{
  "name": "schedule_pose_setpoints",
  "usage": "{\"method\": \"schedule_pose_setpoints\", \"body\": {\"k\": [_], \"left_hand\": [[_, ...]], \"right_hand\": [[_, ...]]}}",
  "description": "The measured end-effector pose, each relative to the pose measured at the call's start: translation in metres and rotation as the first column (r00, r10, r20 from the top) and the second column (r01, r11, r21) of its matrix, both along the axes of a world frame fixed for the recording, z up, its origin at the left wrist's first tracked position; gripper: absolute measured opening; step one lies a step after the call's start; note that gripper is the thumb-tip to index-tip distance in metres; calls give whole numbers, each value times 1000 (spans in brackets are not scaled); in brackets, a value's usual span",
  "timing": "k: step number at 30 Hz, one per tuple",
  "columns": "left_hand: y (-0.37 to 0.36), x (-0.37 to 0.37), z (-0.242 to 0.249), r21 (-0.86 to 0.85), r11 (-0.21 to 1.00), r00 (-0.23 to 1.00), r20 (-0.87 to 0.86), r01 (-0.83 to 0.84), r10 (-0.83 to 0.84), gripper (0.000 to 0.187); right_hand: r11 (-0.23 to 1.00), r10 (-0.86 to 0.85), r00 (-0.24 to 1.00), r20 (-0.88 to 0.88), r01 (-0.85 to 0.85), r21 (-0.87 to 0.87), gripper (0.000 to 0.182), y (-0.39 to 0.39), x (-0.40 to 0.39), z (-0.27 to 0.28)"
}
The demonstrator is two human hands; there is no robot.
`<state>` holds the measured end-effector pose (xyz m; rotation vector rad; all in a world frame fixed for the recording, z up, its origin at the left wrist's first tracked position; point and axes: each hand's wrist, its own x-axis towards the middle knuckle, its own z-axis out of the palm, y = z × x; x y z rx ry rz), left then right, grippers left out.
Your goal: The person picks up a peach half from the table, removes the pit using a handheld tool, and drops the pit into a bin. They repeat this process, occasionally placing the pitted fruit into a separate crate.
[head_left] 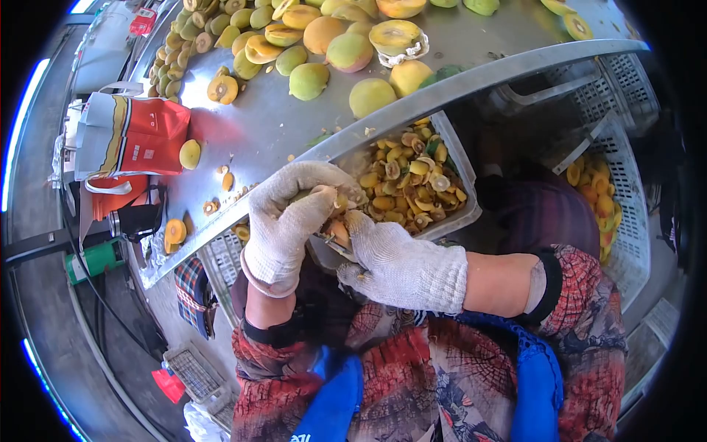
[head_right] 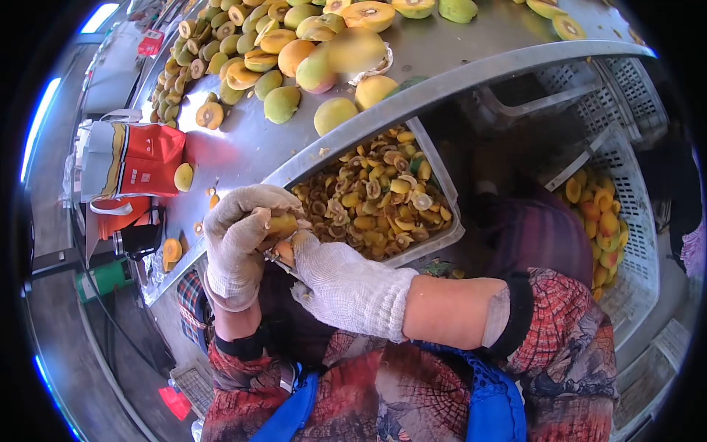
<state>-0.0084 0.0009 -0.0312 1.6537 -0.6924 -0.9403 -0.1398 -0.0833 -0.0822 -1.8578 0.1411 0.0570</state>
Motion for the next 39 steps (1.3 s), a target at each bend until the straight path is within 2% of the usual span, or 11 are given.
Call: {"method": "schedule_pose_setpoints", "body": {"k": [7, 10, 13, 16, 19, 22, 25, 26, 28, 31, 39], "left_hand": [[-9, 11, 6, 167, 985, 999, -30, 44, -40, 27], [-8, 10, 0, 115, 993, 996, -86, 29, -19, 28], [-9, 8, 0, 132, 991, 998, -51, 28, -21, 27], [-10, 5, 1, 129, 991, 997, -62, -28, 36, 27], [-6, 3, -3, 81, 995, 995, -77, -64, 70, 27], [-7, 0, -11, 26, 988, 980, -124, -151, 153, 26], [-7, 0, -12, -25, 980, 970, -154, -196, 190, 26], [-6, 0, -11, -37, 979, 969, -157, -200, 192, 25], [-5, 1, -9, -6, 984, 977, -122, -177, 175, 25], [-6, 2, -5, 1, 993, 986, -117, -116, 115, 25], [-4, 7, -4, -87, 996, 979, -202, -9, -9, 29]], "right_hand": [[980, -65, 998, 15, 61, 191, 38, -3, 1, 3], [831, 237, 900, -367, 8, 556, 41, -20, 5, 26], [989, -25, 998, -56, 33, 147, 42, -4, 2, 5], [982, -8, 999, -36, 15, 187, 44, -3, 3, 0], [899, 151, 948, -282, -13, 438, 46, -15, 4, 17], [995, -19, 994, -110, 29, 92, 46, 0, 6, -1], [994, -32, 999, 25, 29, 108, 44, -1, 6, -7], [976, 35, 996, -87, -15, 218, 42, -5, 7, -5], [895, 202, 939, -278, -61, 443, 39, -17, 10, 11], [701, 252, 934, -252, 4, 714, 25, -22, 5, 25], [255, 394, 904, -166, 66, 965, 18, -23, -6, 20]]}}
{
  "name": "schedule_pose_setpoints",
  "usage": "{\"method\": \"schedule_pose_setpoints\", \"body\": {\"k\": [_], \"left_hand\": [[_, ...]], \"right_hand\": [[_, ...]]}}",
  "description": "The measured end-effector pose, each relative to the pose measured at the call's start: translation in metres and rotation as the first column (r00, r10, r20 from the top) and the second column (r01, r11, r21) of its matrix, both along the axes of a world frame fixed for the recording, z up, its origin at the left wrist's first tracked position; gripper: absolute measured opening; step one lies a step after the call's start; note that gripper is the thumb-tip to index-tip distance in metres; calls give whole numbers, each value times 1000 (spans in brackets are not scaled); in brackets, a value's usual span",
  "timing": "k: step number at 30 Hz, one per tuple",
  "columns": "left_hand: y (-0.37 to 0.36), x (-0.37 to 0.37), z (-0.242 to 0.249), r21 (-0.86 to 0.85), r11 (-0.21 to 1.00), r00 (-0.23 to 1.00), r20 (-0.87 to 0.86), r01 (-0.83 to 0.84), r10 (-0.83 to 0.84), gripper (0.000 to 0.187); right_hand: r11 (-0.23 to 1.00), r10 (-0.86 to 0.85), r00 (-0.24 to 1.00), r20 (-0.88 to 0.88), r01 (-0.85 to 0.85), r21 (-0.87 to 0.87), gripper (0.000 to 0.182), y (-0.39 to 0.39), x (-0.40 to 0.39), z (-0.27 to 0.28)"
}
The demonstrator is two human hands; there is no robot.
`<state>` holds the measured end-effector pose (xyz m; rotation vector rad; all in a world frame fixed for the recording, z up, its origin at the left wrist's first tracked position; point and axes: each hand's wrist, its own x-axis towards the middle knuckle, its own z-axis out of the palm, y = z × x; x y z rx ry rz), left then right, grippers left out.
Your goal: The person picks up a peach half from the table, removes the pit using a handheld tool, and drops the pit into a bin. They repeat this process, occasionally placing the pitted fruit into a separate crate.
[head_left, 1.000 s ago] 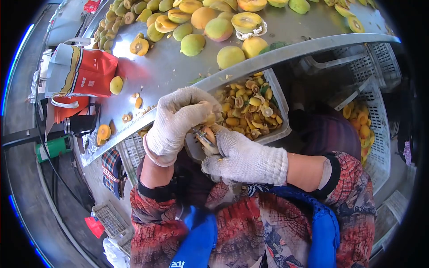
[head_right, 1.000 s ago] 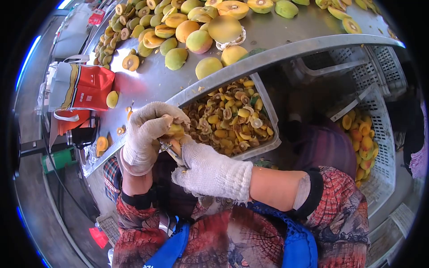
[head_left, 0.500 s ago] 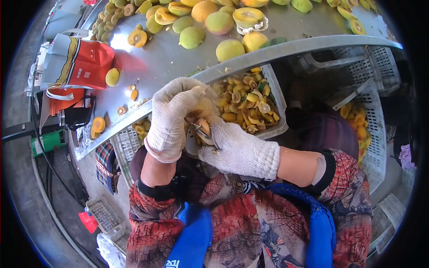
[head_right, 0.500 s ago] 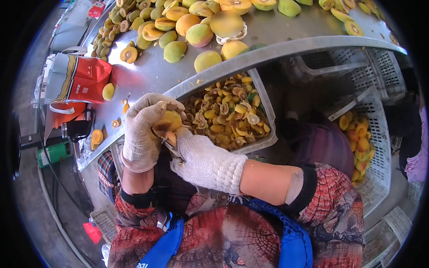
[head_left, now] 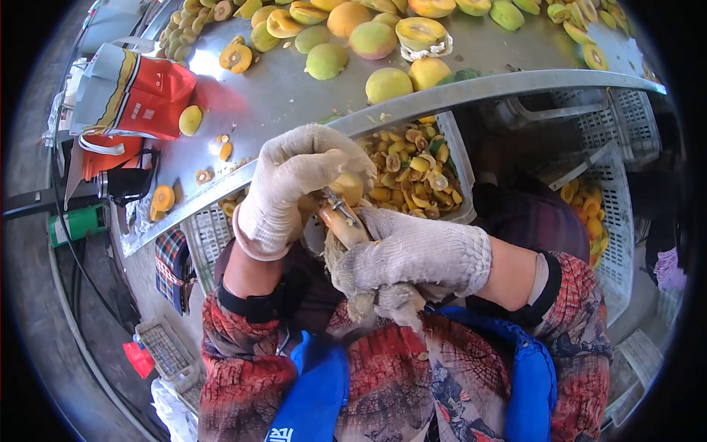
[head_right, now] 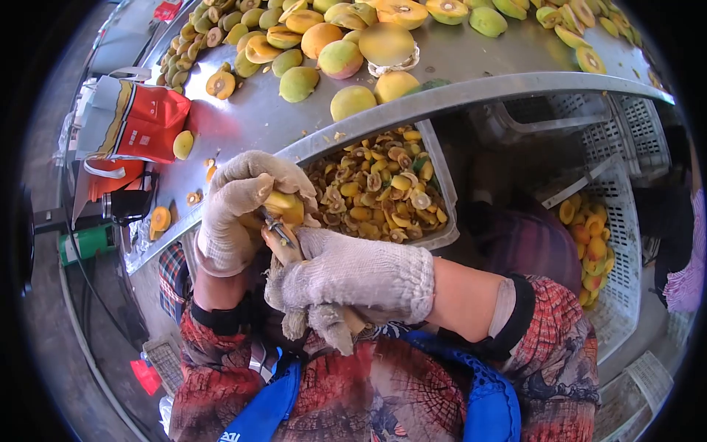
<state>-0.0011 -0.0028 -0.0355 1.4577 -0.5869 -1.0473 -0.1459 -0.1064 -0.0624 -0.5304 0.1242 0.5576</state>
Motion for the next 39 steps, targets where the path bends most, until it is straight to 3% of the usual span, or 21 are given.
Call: {"method": "schedule_pose_setpoints", "body": {"k": [2, 4, 7, 10, 11, 12, 14, 15, 18, 19, 22, 23, 26, 30, 34, 35, 39], "left_hand": [[2, 0, -6, -94, 995, 999, -47, 13, -18, 30], [4, -5, -16, -214, 972, 980, -187, -103, 63, 30], [3, -12, -21, -292, 934, 947, -301, -207, 115, 32], [3, -13, -23, -271, 919, 935, -292, -285, 204, 31], [3, -14, -23, -256, 914, 930, -276, -314, 242, 30], [3, -15, -21, -234, 902, 909, -303, -363, 287, 29], [4, -18, -17, -188, 869, 856, -357, -458, 374, 27], [5, -18, -20, -197, 855, 840, -383, -480, 384, 25], [11, -17, -17, -167, 826, 796, -423, -538, 433, 25], [13, -15, -20, -185, 811, 786, -436, -556, 439, 23], [22, -9, -25, -213, 802, 785, -448, -558, 428, 22], [25, -6, -28, -222, 792, 786, -432, -569, 443, 22], [36, 4, -33, -248, 761, 781, -390, -599, 488, 22], [46, 10, -26, -327, 782, 845, -268, -531, 462, 23], [42, 2, -21, -297, 799, 850, -258, -523, 460, 26], [41, -1, -16, -235, 837, 865, -234, -494, 445, 27], [36, -11, -14, -261, 884, 922, -111, -387, 371, 26]], "right_hand": [[996, -18, 999, -32, 20, 86, 18, 3, -1, 0], [993, -46, 998, -43, 50, 111, 18, 4, -2, 4], [998, 40, 999, -12, -39, 46, 19, -3, 1, 2], [950, 7, 998, 63, 13, -312, 29, -2, 7, 16], [878, 58, 994, 96, -5, -479, 33, 1, 10, 8], [696, 37, 978, 203, 120, -708, 33, 7, 11, 2], [165, 93, 909, 407, 389, -906, 35, 21, 12, -4], [165, 134, 885, 445, 423, -891, 30, 19, 12, 0], [-91, 269, 826, 496, 534, -840, 29, 21, 13, -14], [-224, 398, 764, 508, 618, -754, 32, 19, 16, -18], [-349, 422, 810, 407, 560, -751, 29, 16, 20, -7], [-443, 352, 897, 268, 412, -796, 21, 16, 22, 4], [-618, 411, 893, 183, 421, -664, 19, 9, 22, -2], [-652, 425, 904, 41, 337, -679, 19, 0, 17, 2], [-515, 440, 879, 184, 414, -751, 19, 4, 20, 21], [-476, 455, 859, 235, 458, -750, 24, 6, 19, 19], [-382, 479, 768, 426, 619, -686, 18, 8, 23, 5]]}}
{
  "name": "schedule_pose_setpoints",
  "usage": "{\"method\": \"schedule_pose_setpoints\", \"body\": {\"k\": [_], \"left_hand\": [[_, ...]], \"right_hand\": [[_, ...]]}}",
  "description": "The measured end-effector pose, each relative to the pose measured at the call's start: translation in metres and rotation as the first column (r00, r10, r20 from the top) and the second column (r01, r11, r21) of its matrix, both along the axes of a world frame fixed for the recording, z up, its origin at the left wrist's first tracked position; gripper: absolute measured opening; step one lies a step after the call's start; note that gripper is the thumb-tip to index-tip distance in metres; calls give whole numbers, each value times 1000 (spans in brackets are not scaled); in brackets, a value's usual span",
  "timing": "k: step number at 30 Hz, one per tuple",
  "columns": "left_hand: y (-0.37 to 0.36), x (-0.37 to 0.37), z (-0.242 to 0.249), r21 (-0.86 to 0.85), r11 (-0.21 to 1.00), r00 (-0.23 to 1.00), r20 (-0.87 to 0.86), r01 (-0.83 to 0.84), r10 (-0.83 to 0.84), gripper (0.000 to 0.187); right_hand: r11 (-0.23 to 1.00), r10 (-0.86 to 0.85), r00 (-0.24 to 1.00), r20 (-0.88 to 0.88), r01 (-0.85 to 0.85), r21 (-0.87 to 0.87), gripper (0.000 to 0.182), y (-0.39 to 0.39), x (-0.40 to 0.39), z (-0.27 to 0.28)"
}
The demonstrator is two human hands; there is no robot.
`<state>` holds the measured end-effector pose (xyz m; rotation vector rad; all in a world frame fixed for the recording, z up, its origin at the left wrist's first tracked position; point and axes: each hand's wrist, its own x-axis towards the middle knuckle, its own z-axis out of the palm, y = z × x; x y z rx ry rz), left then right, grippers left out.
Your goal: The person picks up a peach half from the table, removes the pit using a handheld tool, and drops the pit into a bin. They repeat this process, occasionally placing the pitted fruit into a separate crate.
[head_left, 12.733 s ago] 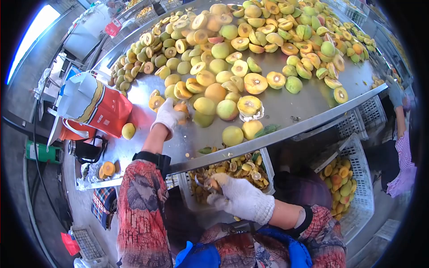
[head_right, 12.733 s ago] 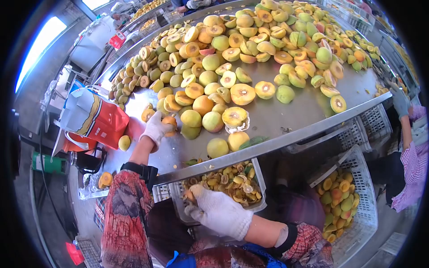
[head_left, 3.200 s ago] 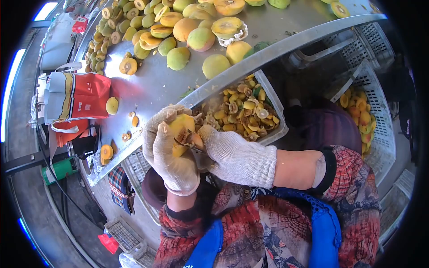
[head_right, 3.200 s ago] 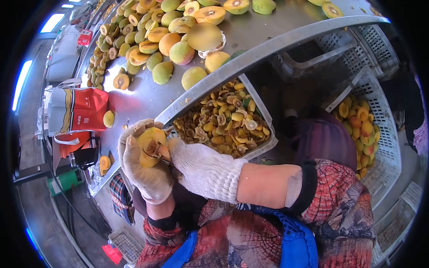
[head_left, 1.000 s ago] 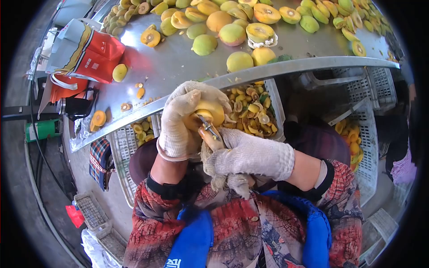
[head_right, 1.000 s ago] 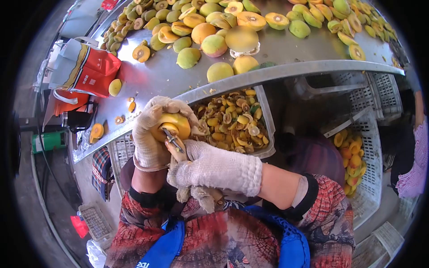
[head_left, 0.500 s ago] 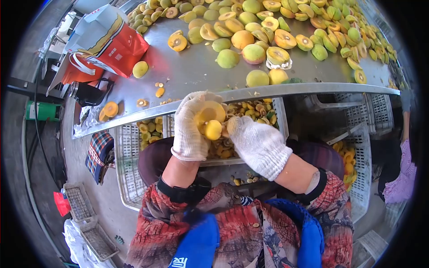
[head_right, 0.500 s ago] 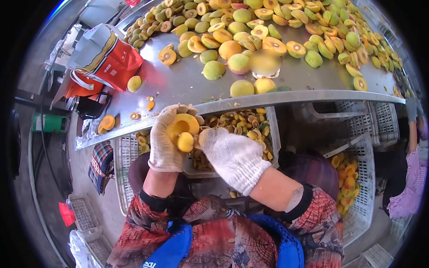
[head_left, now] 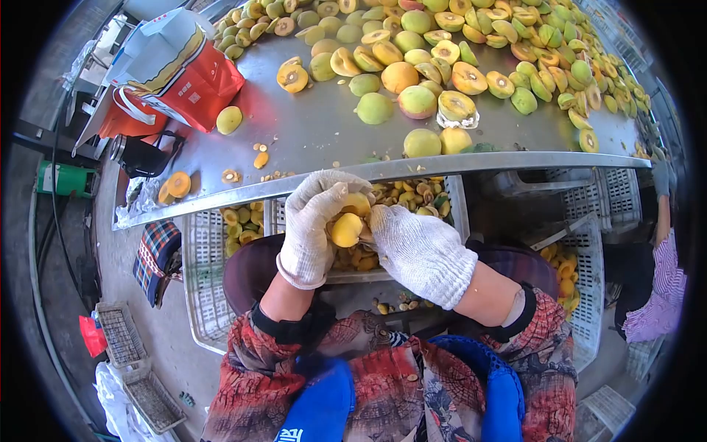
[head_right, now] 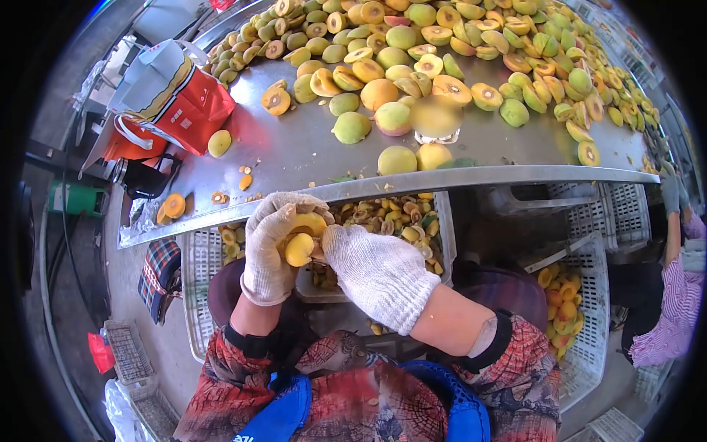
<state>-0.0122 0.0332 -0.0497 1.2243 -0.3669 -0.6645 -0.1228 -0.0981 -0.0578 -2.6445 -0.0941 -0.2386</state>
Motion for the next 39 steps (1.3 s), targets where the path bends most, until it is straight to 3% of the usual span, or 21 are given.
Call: {"method": "schedule_pose_setpoints", "body": {"k": [6, 9, 18, 21, 22, 25, 28, 29, 30, 31, 33, 34, 36, 38, 39], "left_hand": [[-6, -3, -1, 169, 986, 992, 129, -15, -7, 23], [-11, -4, 2, 202, 979, 998, 56, 20, -32, 21], [-19, -7, 0, 449, 889, 984, 176, -86, 6, 15], [-13, 9, -4, 93, 988, 992, 16, -123, 122, 17], [-6, 17, -6, 5, 996, 994, -61, -91, 91, 21], [10, 25, 1, -64, 984, 982, -108, -164, 157, 23], [47, 31, 28, 129, 940, 937, 197, -315, 287, 20], [78, 49, 17, 324, 812, 474, 878, -486, -67, 17], [97, 61, 33, 581, 651, 824, 553, -489, 125, 18], [114, 73, 36, 724, 361, 644, 689, -587, -334, 21], [131, 88, 32, 596, 396, 434, 793, -698, -428, 26], [114, 89, 42, 618, 451, 489, 786, -644, -379, 29], [65, 85, 59, 637, 560, 609, 745, -529, -272, 34], [11, 91, 52, 635, 666, 651, 703, -391, -288, 42], [-15, 99, 44, 633, 703, 577, 721, -325, -383, 46]], "right_hand": [[996, -79, 981, -177, 70, -58, 18, -5, 10, -8], [976, -125, 986, -107, 103, -191, 14, -9, 10, -11], [943, -188, 981, 38, 191, -272, 9, -12, 6, -16], [924, -227, 973, 52, 232, -303, 11, -15, 0, -7], [929, -257, 966, -1, 247, -276, 12, -16, 2, -10], [932, -237, 971, -4, 226, -283, 11, -21, 1, -15], [926, -256, 962, -94, 217, -309, 13, -21, -4, -11], [923, -271, 954, -129, 220, -314, 13, -22, -4, -8], [928, -263, 957, -119, 217, -303, 14, -24, -5, -5], [924, -263, 958, -110, 218, -313, 14, -26, -5, -5], [921, -261, 961, -97, 217, -324, 13, -27, -4, -9], [921, -250, 968, -31, 228, -316, 11, -27, -3, -7], [923, -255, 958, -131, 201, -328, 10, -27, -1, -23], [926, -274, 941, -200, 202, -319, 11, -27, 0, -23], [944, -235, 950, -204, 174, -280, 12, -27, 1, -16]]}}
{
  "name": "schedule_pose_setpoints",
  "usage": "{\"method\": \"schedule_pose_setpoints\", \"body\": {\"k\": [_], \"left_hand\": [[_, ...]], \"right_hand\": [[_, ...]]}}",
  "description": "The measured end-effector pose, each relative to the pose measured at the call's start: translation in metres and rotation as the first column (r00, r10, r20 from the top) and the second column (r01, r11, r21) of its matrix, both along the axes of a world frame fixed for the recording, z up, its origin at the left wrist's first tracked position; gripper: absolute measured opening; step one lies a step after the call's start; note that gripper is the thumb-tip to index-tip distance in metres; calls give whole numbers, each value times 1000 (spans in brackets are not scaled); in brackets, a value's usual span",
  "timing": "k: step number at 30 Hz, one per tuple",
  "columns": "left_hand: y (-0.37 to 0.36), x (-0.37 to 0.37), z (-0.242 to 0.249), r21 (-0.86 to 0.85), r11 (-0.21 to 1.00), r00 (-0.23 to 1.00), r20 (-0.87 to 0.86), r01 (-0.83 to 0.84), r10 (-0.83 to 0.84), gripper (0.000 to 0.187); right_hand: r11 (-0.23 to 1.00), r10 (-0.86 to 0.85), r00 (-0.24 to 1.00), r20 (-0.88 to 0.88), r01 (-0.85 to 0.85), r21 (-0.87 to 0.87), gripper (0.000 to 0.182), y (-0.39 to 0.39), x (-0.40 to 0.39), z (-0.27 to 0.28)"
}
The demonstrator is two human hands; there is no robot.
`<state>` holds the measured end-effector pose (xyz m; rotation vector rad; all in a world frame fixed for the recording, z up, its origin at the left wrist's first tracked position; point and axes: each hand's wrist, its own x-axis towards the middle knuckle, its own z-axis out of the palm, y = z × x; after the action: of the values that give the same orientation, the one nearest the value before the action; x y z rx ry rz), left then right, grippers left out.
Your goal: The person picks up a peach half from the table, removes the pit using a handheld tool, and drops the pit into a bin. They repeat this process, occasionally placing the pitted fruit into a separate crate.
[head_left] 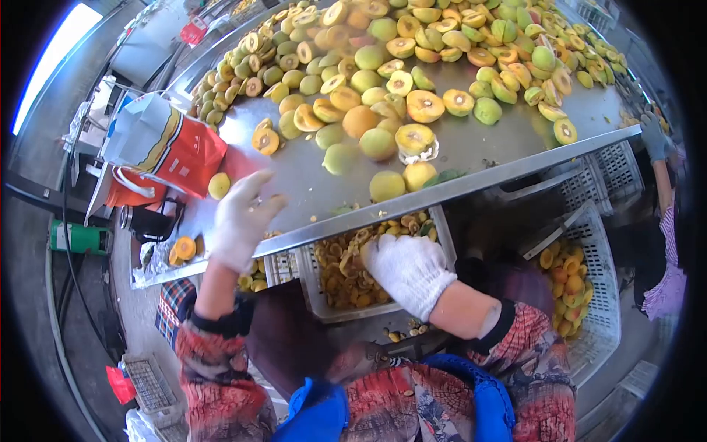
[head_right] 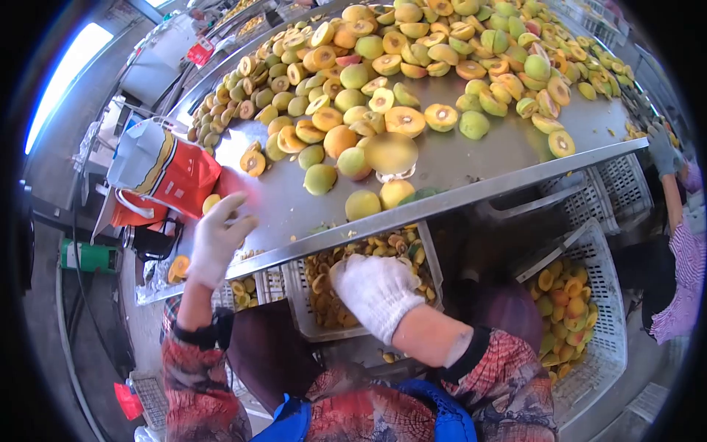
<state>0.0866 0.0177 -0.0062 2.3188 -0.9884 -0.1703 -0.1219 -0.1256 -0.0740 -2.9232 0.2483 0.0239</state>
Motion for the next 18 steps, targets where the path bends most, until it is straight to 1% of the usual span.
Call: {"method": "schedule_pose_setpoints", "body": {"k": [1, 2, 3, 5, 6, 8, 9, 12, 13, 14, 15, 16, 17, 18], "left_hand": [[-31, 1, -2, 119, 992, 991, 115, 52, -66, 51], [-57, 6, -10, 189, 978, 988, 109, 86, -108, 53], [-81, 12, -20, 258, 958, 983, 101, 124, -155, 55], [-121, 14, -32, 412, 897, 980, 47, 157, -193, 55], [-133, 16, -39, 485, 858, 979, 19, 168, -202, 55], [-145, 28, -64, 566, 810, 969, 76, 153, -236, 55], [-148, 28, -68, 609, 781, 962, 103, 140, -253, 55], [-140, 35, -63, 537, 811, 948, 60, 233, -312, 57], [-134, 35, -57, 375, 897, 972, -133, 232, -196, 56], [-125, 32, -51, 210, 960, 936, -337, 185, -106, 56], [-115, 28, -46, 57, 994, 844, -535, 94, -49, 55], [-102, 23, -42, -139, 990, 726, -677, 34, -120, 55], [-88, 16, -39, -316, 947, 589, -777, -62, -220, 54], [-74, 9, -38, -460, 868, 445, -828, -190, -341, 54]], "right_hand": [[1000, -17, 999, 33, 17, 10, 13, -4, 1, -1], [999, -39, 997, 65, 37, 23, 13, -7, 1, -2], [997, -74, 996, 57, 72, 33, 14, -9, 0, -1], [989, -145, 989, 44, 142, 51, 15, -13, 0, 4], [988, -139, 990, 32, 136, 78, 16, -15, 1, 6], [983, -121, 993, 8, 119, 141, 18, -18, 0, 9], [981, -115, 992, 56, 105, 166, 21, -20, -2, 12], [923, -128, 961, 247, 24, 385, 24, -23, -5, 18], [904, -140, 933, 331, -16, 427, 26, -25, -4, 18], [883, -157, 897, 413, -59, 465, 29, -26, -3, 18], [859, -179, 854, 489, -106, 500, 31, -26, -2, 17], [790, -227, 867, 445, -103, 604, 33, -25, -2, 18], [709, -267, 879, 395, -99, 699, 34, -24, -3, 21], [617, -297, 891, 342, -94, 782, 36, -22, -3, 22]]}}
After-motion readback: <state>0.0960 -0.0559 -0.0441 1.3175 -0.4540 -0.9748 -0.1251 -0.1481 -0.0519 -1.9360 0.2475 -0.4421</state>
